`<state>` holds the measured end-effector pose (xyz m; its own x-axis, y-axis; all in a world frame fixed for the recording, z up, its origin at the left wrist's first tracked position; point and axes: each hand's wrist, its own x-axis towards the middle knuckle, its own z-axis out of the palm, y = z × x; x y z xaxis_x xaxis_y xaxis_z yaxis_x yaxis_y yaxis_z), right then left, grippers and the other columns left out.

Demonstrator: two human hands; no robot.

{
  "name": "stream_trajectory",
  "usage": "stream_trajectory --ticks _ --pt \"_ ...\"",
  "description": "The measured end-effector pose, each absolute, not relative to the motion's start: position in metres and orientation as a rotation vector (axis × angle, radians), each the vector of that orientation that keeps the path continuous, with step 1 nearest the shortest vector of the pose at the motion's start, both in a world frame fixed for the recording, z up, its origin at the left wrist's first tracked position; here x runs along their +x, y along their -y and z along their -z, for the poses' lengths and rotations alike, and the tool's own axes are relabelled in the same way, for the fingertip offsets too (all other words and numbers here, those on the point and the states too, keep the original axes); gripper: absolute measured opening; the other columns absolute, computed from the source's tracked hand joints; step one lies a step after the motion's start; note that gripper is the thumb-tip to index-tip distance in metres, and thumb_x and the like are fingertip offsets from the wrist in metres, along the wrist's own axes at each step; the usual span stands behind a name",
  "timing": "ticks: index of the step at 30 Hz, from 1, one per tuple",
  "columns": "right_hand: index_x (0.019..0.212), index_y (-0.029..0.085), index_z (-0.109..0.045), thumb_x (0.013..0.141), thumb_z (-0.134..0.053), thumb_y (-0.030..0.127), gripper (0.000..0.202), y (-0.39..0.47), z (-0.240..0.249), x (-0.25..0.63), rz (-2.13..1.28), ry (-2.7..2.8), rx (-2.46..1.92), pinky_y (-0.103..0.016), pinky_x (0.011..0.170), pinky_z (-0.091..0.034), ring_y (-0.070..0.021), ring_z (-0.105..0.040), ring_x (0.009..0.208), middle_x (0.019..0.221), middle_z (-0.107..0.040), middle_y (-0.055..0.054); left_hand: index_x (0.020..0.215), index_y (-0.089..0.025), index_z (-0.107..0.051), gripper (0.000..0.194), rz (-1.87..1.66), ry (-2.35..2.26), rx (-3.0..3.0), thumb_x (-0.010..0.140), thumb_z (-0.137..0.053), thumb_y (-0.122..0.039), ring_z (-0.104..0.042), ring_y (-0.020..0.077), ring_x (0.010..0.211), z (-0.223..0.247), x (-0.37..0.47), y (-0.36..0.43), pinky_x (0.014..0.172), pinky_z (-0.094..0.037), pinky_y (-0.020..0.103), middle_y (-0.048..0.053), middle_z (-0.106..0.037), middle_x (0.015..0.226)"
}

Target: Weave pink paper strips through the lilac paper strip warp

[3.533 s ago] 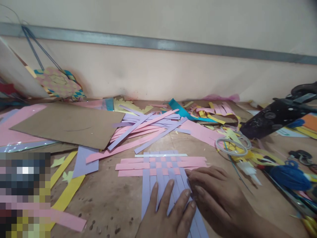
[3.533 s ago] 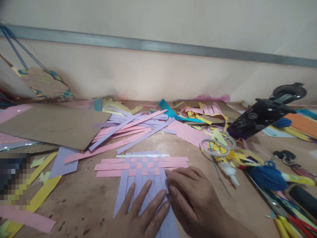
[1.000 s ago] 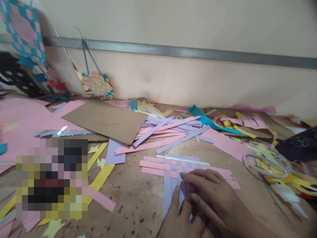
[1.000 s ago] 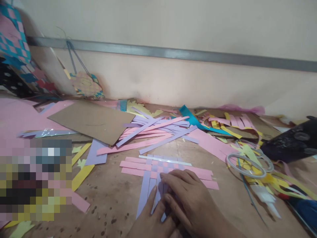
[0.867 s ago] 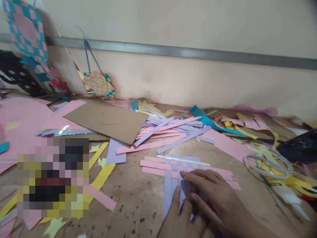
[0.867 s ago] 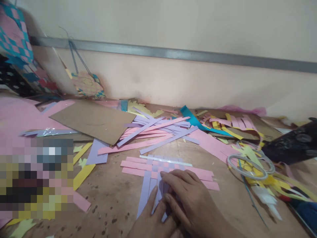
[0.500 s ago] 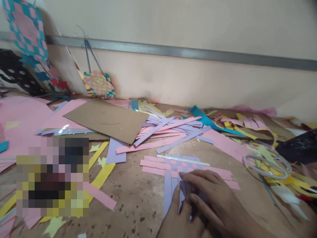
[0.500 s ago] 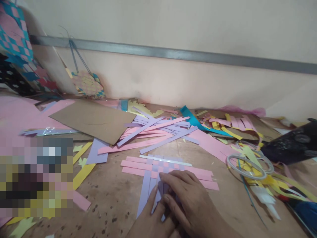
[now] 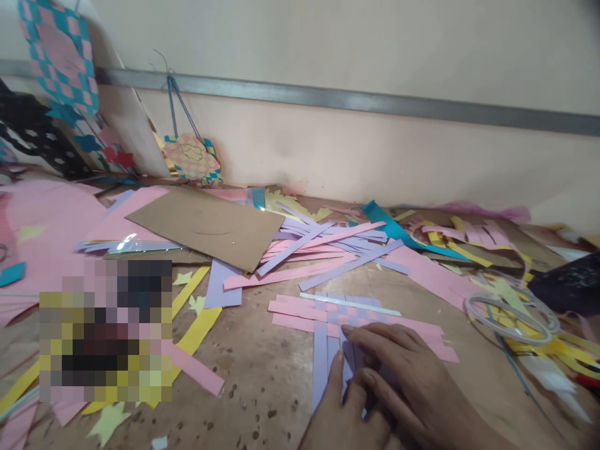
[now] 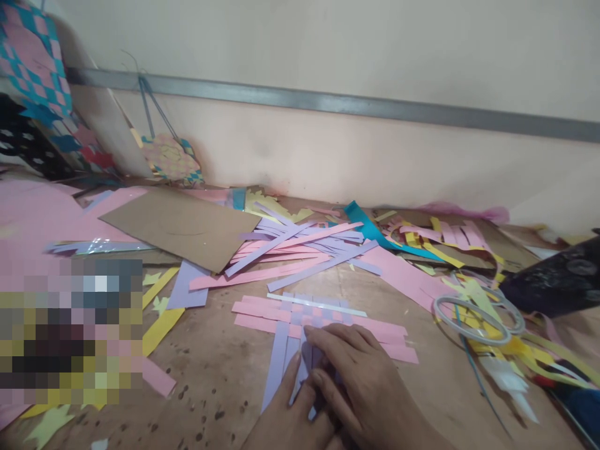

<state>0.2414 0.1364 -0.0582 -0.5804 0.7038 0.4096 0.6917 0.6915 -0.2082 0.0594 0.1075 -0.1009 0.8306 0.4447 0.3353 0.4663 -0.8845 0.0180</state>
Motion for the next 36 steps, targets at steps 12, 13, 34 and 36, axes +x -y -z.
stream_trajectory --ticks 12,13,34,36 --pt "0.144 0.025 -0.051 0.102 -0.052 0.029 0.042 -0.133 0.044 0.234 -0.186 2.483 -0.984 -0.033 0.088 -0.059 -0.0203 -0.070 0.108 0.120 -0.076 -0.004 0.159 -0.028 -0.049 0.051 0.343 0.784 -3.014 0.109 -0.049 -0.038 -0.055 0.0367 0.139 0.099 0.061 -0.108 0.108 -0.049 0.055 0.005 -0.061 0.152" --pt "0.143 0.025 -0.051 0.102 -0.053 0.028 0.041 -0.133 0.043 0.232 -0.207 2.482 -0.976 -0.033 0.087 -0.059 -0.0202 -0.071 0.106 0.119 -0.077 -0.004 0.158 -0.028 -0.050 0.051 0.334 0.794 -3.005 0.108 -0.049 -0.039 -0.056 0.0365 0.138 0.099 0.062 -0.107 0.107 -0.050 0.055 0.005 -0.061 0.153" --pt "0.136 0.030 -0.061 0.105 -0.053 0.037 0.033 -0.122 0.042 0.258 -0.208 2.351 -1.164 -0.036 0.087 -0.058 -0.0224 -0.070 0.107 0.117 -0.075 -0.003 0.155 -0.031 -0.054 0.044 0.426 0.790 -3.045 0.114 -0.039 -0.038 -0.054 0.0371 0.142 0.095 0.059 -0.107 0.113 -0.043 0.060 0.003 -0.062 0.151" --pt "0.136 0.030 -0.060 0.105 -0.053 0.036 0.032 -0.123 0.039 0.255 -0.214 2.362 -1.129 -0.034 0.087 -0.058 -0.0207 -0.071 0.105 0.115 -0.077 -0.001 0.154 -0.032 -0.055 0.043 0.449 0.787 -3.042 0.114 -0.039 -0.038 -0.055 0.0369 0.141 0.096 0.060 -0.107 0.113 -0.043 0.059 0.003 -0.064 0.149"
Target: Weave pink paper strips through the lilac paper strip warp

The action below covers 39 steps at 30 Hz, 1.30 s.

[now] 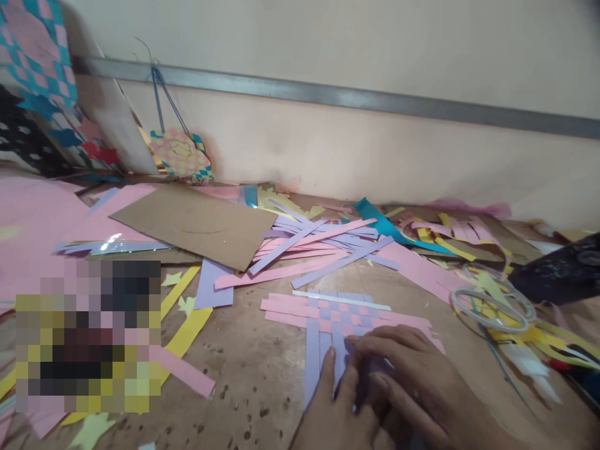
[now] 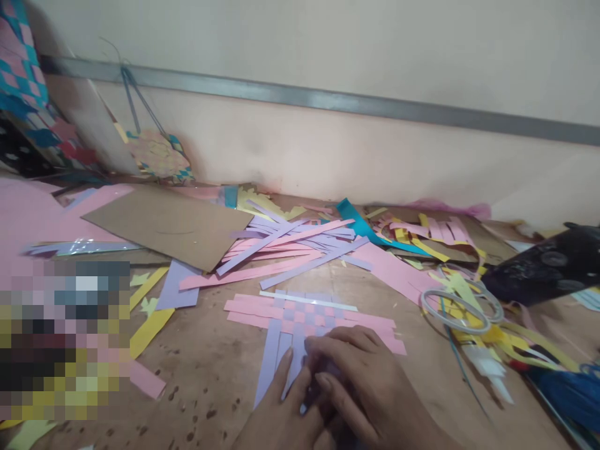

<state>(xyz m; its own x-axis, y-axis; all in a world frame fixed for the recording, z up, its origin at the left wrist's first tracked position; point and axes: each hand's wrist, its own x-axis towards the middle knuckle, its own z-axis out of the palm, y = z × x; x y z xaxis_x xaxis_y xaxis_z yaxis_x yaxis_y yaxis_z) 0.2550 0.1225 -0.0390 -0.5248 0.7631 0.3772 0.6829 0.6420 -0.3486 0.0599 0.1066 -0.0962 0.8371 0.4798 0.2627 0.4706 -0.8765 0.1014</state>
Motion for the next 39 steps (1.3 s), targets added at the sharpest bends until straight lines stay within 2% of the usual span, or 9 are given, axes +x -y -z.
stream_trajectory --ticks 5,12,17,24,31,39 --pt "0.135 0.028 -0.058 0.105 -0.053 0.030 0.031 -0.125 0.040 0.253 -0.222 2.386 -1.082 -0.033 0.085 -0.058 -0.0201 -0.072 0.101 0.110 -0.078 -0.002 0.154 -0.031 -0.055 0.043 -0.468 -0.790 2.972 0.113 -0.044 -0.039 -0.057 0.0373 0.138 0.101 0.061 -0.105 0.112 -0.043 0.059 0.004 -0.070 0.141" --pt "0.143 0.029 -0.056 0.104 -0.052 0.028 0.039 -0.125 0.052 0.259 -0.307 2.386 -1.127 -0.040 0.091 -0.057 -0.0234 -0.070 0.109 0.116 -0.076 -0.004 0.151 -0.030 -0.059 0.042 -0.454 -0.771 3.002 0.114 -0.042 -0.038 -0.059 0.0386 0.136 0.099 0.061 -0.107 0.111 -0.043 0.060 0.004 -0.070 0.141" --pt "0.134 0.031 -0.065 0.104 -0.054 0.034 0.032 -0.118 0.045 0.268 -0.335 2.255 -1.221 -0.043 0.092 -0.059 -0.0271 -0.070 0.110 0.119 -0.075 -0.006 0.151 -0.031 -0.059 0.042 -0.392 -0.772 3.032 0.115 -0.037 -0.036 -0.056 0.0361 0.140 0.091 0.057 -0.108 0.109 -0.046 0.056 0.002 -0.062 0.151" --pt "0.126 0.031 -0.070 0.102 -0.059 0.036 0.027 -0.102 0.048 0.278 -0.310 2.168 -1.276 -0.038 0.082 -0.062 -0.0257 -0.073 0.101 0.109 -0.076 -0.006 0.149 -0.034 -0.060 0.040 -0.358 -0.783 2.998 0.114 -0.042 -0.036 -0.050 0.0350 0.146 0.091 0.056 -0.107 0.112 -0.044 0.055 0.001 -0.063 0.151" --pt "0.134 0.030 -0.066 0.102 -0.060 0.035 0.033 -0.107 0.061 0.283 -0.247 2.235 -1.288 -0.041 0.089 -0.059 -0.0263 -0.070 0.107 0.115 -0.074 -0.007 0.150 -0.034 -0.059 0.041 -0.351 -0.791 3.037 0.115 -0.039 -0.037 -0.051 0.0344 0.145 0.092 0.057 -0.107 0.111 -0.044 0.054 0.000 -0.061 0.153" --pt "0.134 0.026 -0.065 0.101 -0.059 0.027 0.034 -0.110 0.057 0.283 -0.224 2.238 -1.190 -0.039 0.087 -0.057 -0.0250 -0.070 0.104 0.113 -0.074 -0.007 0.152 -0.038 -0.057 0.041 -0.392 -0.867 3.073 0.115 -0.039 -0.040 -0.050 0.0360 0.146 0.111 0.062 -0.101 0.110 -0.045 0.055 -0.002 -0.058 0.156"
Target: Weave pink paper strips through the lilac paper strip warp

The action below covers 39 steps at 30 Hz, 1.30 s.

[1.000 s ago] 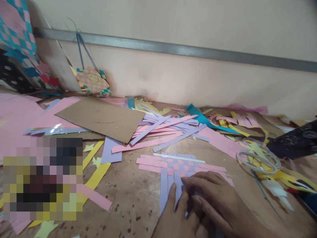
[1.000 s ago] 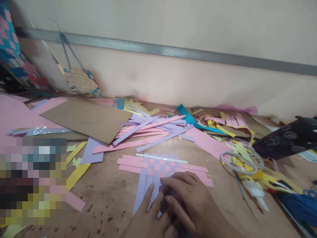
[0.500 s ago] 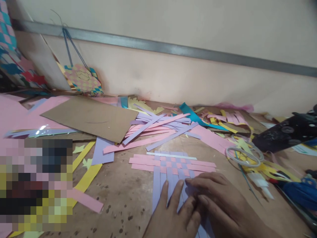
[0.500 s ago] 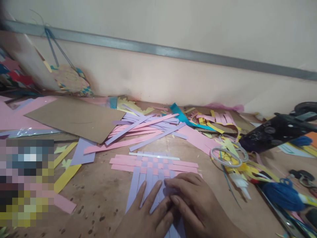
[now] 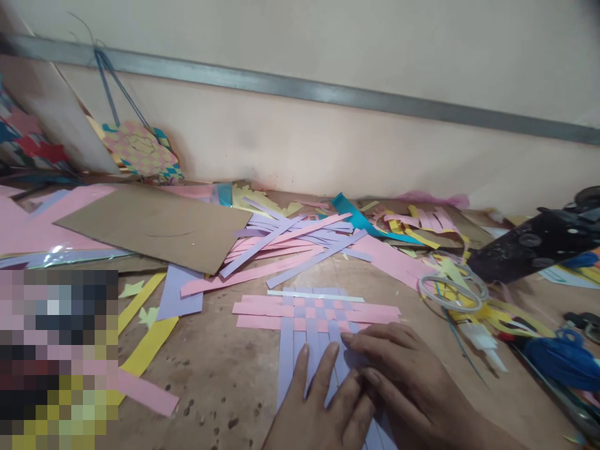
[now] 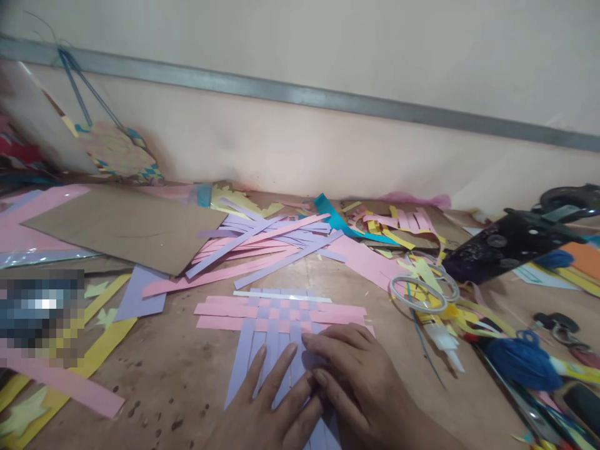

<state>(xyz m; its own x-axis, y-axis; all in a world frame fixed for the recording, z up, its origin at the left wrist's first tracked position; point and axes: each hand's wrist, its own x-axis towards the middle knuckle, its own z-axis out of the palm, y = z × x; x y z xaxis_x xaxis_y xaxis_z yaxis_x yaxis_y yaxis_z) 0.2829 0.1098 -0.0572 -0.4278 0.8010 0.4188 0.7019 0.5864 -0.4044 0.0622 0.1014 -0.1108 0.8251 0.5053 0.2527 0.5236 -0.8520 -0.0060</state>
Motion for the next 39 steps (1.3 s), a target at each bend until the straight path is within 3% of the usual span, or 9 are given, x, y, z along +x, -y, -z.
stream_trajectory --ticks 5,16,22,31,35,39 --pt "0.119 0.026 -0.067 0.098 -0.055 0.018 0.026 -0.109 0.046 0.285 -0.107 2.129 -1.142 -0.037 0.081 -0.054 -0.0230 -0.072 0.093 0.102 -0.077 -0.005 0.153 -0.039 -0.056 0.041 0.386 0.799 -2.906 0.114 -0.043 -0.038 -0.048 0.0381 0.147 0.123 0.060 -0.100 0.111 -0.045 0.057 -0.001 -0.050 0.161" --pt "0.112 0.024 -0.072 0.098 -0.058 0.025 0.019 -0.112 0.051 0.287 -0.066 2.075 -1.247 -0.036 0.076 -0.057 -0.0228 -0.073 0.089 0.096 -0.077 -0.005 0.154 -0.039 -0.053 0.043 0.492 0.818 -2.815 0.113 -0.042 -0.036 -0.048 0.0391 0.147 0.137 0.061 -0.098 0.111 -0.045 0.059 -0.003 -0.046 0.163" --pt "0.130 0.024 -0.068 0.100 -0.056 0.025 0.032 -0.115 0.051 0.287 -0.035 2.153 -1.224 -0.040 0.086 -0.057 -0.0257 -0.074 0.103 0.120 -0.078 -0.008 0.155 -0.039 -0.052 0.044 0.447 0.769 -2.807 0.112 -0.045 -0.035 -0.052 0.0378 0.144 0.136 0.060 -0.100 0.113 -0.042 0.057 -0.001 -0.051 0.161" --pt "0.137 0.021 -0.064 0.102 -0.058 0.035 0.038 -0.116 0.064 0.291 -0.088 2.213 -1.303 -0.044 0.090 -0.058 -0.0289 -0.071 0.112 0.126 -0.075 -0.011 0.149 -0.037 -0.059 0.038 0.541 0.702 -2.716 0.114 -0.043 -0.039 -0.060 0.0339 0.135 0.114 0.053 -0.107 0.110 -0.042 0.049 -0.003 -0.055 0.158" --pt "0.146 0.024 -0.058 0.103 -0.058 0.036 0.045 -0.118 0.066 0.292 -0.072 2.250 -1.276 -0.046 0.098 -0.056 -0.0302 -0.066 0.124 0.139 -0.070 -0.010 0.151 -0.037 -0.056 0.044 0.626 0.758 -2.673 0.113 -0.038 -0.049 -0.055 0.0333 0.140 0.118 0.055 -0.104 0.115 -0.037 0.052 0.000 -0.055 0.158" --pt "0.147 0.024 -0.058 0.104 -0.058 0.036 0.045 -0.120 0.069 0.293 -0.052 2.288 -1.253 -0.047 0.101 -0.055 -0.0301 -0.066 0.126 0.140 -0.070 -0.009 0.155 -0.032 -0.052 0.045 0.651 0.883 -2.677 0.113 -0.041 -0.045 -0.040 0.0305 0.152 0.111 0.050 -0.110 0.125 -0.020 0.055 0.001 -0.046 0.165"
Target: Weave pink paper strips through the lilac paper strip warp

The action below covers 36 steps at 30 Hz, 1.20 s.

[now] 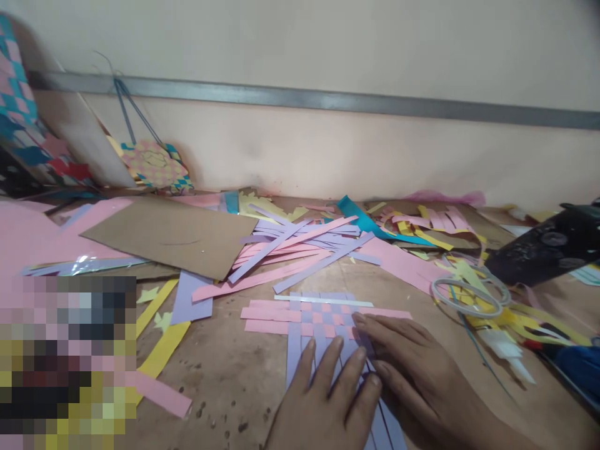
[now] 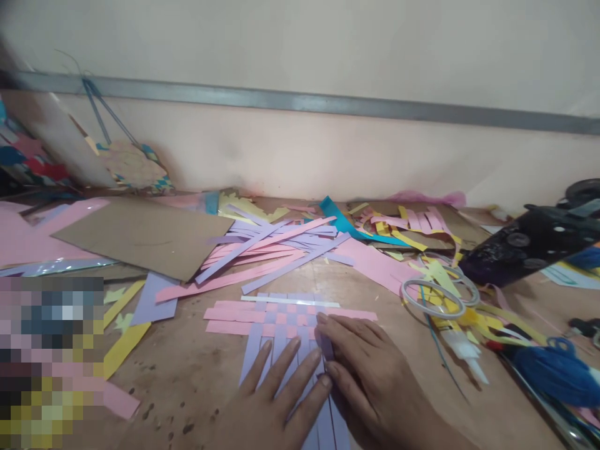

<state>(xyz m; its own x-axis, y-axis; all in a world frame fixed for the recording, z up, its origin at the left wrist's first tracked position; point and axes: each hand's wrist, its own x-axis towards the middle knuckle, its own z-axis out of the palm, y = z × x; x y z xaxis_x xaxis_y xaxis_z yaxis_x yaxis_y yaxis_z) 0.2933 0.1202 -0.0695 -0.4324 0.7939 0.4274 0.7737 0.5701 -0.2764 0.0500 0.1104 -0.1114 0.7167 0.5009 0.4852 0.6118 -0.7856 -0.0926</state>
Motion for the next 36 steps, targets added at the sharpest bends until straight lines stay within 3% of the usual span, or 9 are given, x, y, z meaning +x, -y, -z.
stream_trajectory --ticks 4,12,18,23,26,32,36 --pt "0.152 0.022 -0.054 0.105 -0.054 0.031 0.049 -0.122 0.071 0.293 -0.003 2.325 -1.224 -0.049 0.106 -0.052 -0.0305 -0.062 0.133 0.146 -0.066 -0.010 0.164 -0.014 -0.035 0.083 0.388 0.995 -2.880 0.106 -0.029 -0.073 -0.025 0.0357 0.159 0.082 0.036 -0.129 0.127 -0.020 0.057 0.013 -0.029 0.172" --pt "0.150 0.027 -0.055 0.104 -0.055 0.027 0.046 -0.123 0.070 0.289 0.088 2.441 -1.224 -0.045 0.110 -0.047 -0.0252 -0.062 0.135 0.147 -0.066 -0.003 0.166 -0.013 -0.033 0.093 0.044 1.398 -3.095 0.103 -0.020 -0.080 -0.022 0.0356 0.160 0.052 0.030 -0.144 0.130 -0.019 0.059 0.016 -0.024 0.172" --pt "0.157 0.028 -0.047 0.105 -0.055 0.032 0.053 -0.121 0.072 0.289 0.145 2.442 -1.244 -0.047 0.113 -0.042 -0.0265 -0.056 0.142 0.157 -0.057 -0.003 0.164 -0.013 -0.038 0.086 0.040 1.429 -3.047 0.106 -0.024 -0.074 -0.028 0.0353 0.159 0.034 0.030 -0.150 0.129 -0.025 0.060 0.015 -0.031 0.170" --pt "0.156 0.028 -0.048 0.105 -0.054 0.029 0.051 -0.121 0.072 0.290 0.124 2.450 -1.189 -0.045 0.115 -0.038 -0.0241 -0.052 0.145 0.157 -0.058 -0.002 0.153 -0.018 -0.055 0.053 -0.008 1.548 -2.832 0.114 -0.029 -0.042 -0.037 0.0301 0.156 -0.010 0.011 -0.175 0.128 -0.026 0.056 0.009 -0.049 0.163" --pt "0.156 0.027 -0.048 0.105 -0.053 0.028 0.051 -0.121 0.072 0.290 0.130 2.444 -1.153 -0.044 0.116 -0.037 -0.0232 -0.052 0.144 0.155 -0.059 -0.002 0.143 -0.021 -0.064 0.047 -0.048 1.559 -2.808 0.113 -0.030 -0.031 -0.041 0.0301 0.153 -0.016 -0.007 -0.178 0.127 -0.026 0.059 0.008 -0.055 0.159" --pt "0.159 0.029 -0.045 0.104 -0.055 0.031 0.056 -0.121 0.072 0.287 0.207 2.482 -1.148 -0.044 0.118 -0.034 -0.0233 -0.053 0.144 0.156 -0.059 0.000 0.153 -0.026 -0.055 0.048 -0.079 1.513 -2.805 0.113 -0.032 -0.039 -0.040 0.0317 0.154 0.009 -0.032 -0.159 0.124 -0.028 0.056 0.007 -0.048 0.164" --pt "0.161 0.029 -0.042 0.104 -0.054 0.032 0.058 -0.119 0.070 0.284 0.234 2.520 -1.155 -0.046 0.115 -0.039 -0.0237 -0.054 0.143 0.158 -0.056 0.000 0.156 -0.029 -0.053 0.052 -0.059 1.476 -2.815 0.113 -0.033 -0.049 -0.036 0.0324 0.156 0.019 -0.040 -0.154 0.125 -0.027 0.057 0.005 -0.045 0.166"
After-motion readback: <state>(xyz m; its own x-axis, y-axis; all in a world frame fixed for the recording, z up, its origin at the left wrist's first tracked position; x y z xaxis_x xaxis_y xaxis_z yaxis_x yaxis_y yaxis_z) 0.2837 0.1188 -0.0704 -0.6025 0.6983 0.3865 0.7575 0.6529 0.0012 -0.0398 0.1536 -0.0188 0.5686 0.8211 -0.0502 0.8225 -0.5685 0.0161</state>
